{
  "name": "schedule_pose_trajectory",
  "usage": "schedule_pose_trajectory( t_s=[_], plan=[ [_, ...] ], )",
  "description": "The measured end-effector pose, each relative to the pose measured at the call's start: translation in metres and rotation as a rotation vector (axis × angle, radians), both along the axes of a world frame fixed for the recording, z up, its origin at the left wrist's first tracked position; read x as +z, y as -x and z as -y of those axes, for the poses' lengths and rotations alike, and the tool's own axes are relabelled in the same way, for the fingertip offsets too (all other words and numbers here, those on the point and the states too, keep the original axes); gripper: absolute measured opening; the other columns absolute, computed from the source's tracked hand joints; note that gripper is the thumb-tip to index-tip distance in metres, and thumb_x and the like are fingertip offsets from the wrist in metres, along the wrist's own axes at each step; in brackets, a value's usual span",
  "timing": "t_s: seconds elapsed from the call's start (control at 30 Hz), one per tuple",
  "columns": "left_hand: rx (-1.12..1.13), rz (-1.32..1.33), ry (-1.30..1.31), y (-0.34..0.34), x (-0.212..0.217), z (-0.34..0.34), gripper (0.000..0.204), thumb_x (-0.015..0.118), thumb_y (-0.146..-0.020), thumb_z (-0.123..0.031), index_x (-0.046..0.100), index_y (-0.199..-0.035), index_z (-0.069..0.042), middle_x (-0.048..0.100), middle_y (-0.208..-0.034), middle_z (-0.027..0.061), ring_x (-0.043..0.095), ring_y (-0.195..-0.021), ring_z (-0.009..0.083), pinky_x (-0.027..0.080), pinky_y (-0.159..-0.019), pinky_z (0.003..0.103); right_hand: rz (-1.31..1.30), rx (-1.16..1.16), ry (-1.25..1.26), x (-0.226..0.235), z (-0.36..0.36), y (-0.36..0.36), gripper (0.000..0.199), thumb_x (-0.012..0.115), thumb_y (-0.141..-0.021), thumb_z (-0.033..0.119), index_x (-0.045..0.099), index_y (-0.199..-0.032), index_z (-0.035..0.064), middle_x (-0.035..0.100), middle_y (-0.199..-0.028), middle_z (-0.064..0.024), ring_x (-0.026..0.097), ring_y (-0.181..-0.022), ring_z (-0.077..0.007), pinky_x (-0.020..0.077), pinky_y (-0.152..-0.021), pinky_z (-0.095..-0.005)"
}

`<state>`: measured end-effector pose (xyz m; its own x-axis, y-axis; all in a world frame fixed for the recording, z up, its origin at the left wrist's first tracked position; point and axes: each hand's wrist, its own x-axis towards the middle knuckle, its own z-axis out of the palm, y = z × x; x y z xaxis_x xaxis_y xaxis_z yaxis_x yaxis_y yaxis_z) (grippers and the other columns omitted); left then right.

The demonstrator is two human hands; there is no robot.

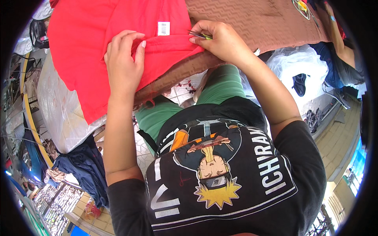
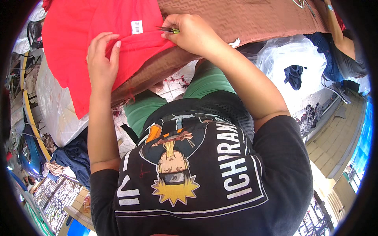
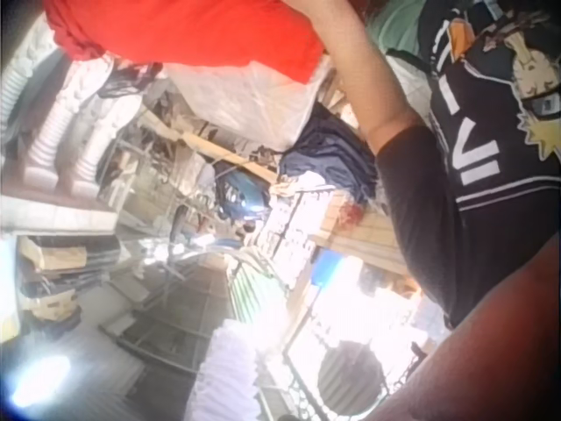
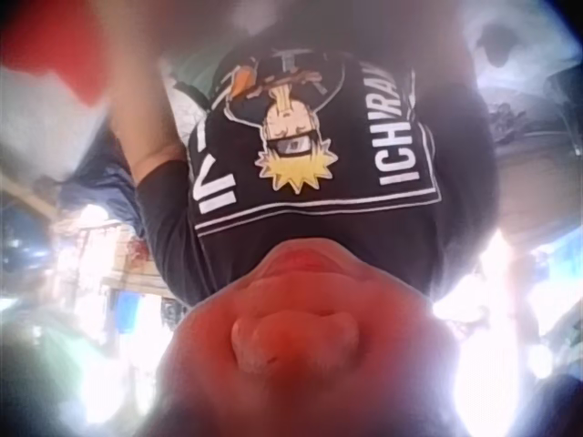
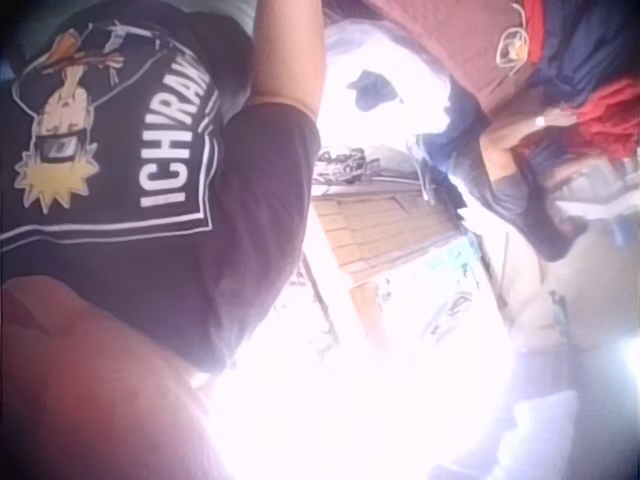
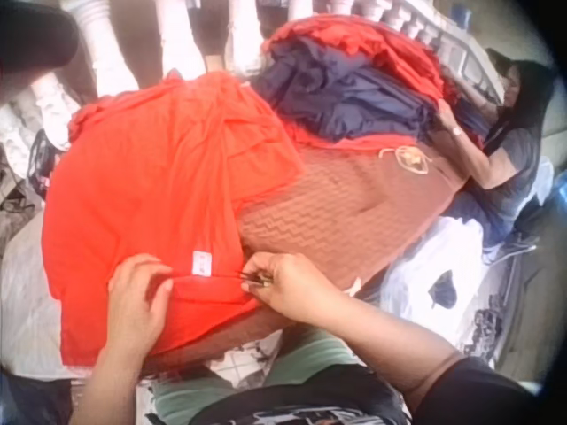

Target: The person trims loose threads from red shirts using a small pair of shears, handling each garment one by one on a table.

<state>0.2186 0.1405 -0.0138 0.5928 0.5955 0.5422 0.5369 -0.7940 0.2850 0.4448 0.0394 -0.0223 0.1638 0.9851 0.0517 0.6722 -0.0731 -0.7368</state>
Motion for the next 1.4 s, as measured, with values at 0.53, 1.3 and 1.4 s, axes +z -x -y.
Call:
schedule_pose_trajectory(
  t_s=[0.53, 1.3, 1.4],
  plan=[
    [-0.019, 0.081, 0.287, -0.021, -0.005, 0.007, 0.013, 0.071, -0.08, -0.011, 0.071, -0.089, -0.002, 0.069, -0.092, 0.0088, 0.066, -0.08, 0.0253, 0.052, -0.072, 0.034, -0.09, 0.025, -0.253, 0.025, -0.015, 0.038, 0.023, 0.067, -0.083, 0.019, 0.065, -0.102, 0.0067, 0.069, -0.091, -0.0162, 0.066, -0.088, -0.0329, 0.0515, -0.078, -0.0414],
    [0.066, 0.092, 0.372, -0.003, -0.014, 0.007, 0.019, 0.074, -0.079, -0.017, 0.072, -0.09, -0.002, 0.069, -0.095, 0.0091, 0.067, -0.082, 0.0229, 0.053, -0.074, 0.032, -0.003, 0.038, -0.147, 0.004, -0.035, 0.048, 0.019, 0.065, -0.084, 0.012, 0.067, -0.102, 0.0072, 0.07, -0.092, -0.012, 0.067, -0.085, -0.0282, 0.052, -0.076, -0.0369],
    [0.072, 0.049, 0.33, -0.005, -0.019, 0.011, 0.019, 0.075, -0.077, -0.017, 0.073, -0.088, -0.003, 0.068, -0.097, 0.0076, 0.067, -0.082, 0.0249, 0.053, -0.073, 0.033, -0.028, 0.036, -0.109, 0.0, -0.037, 0.05, 0.019, 0.066, -0.085, 0.009, 0.067, -0.103, 0.005, 0.07, -0.093, -0.012, 0.068, -0.084, -0.024, 0.052, -0.076, -0.0325]
  ],
)
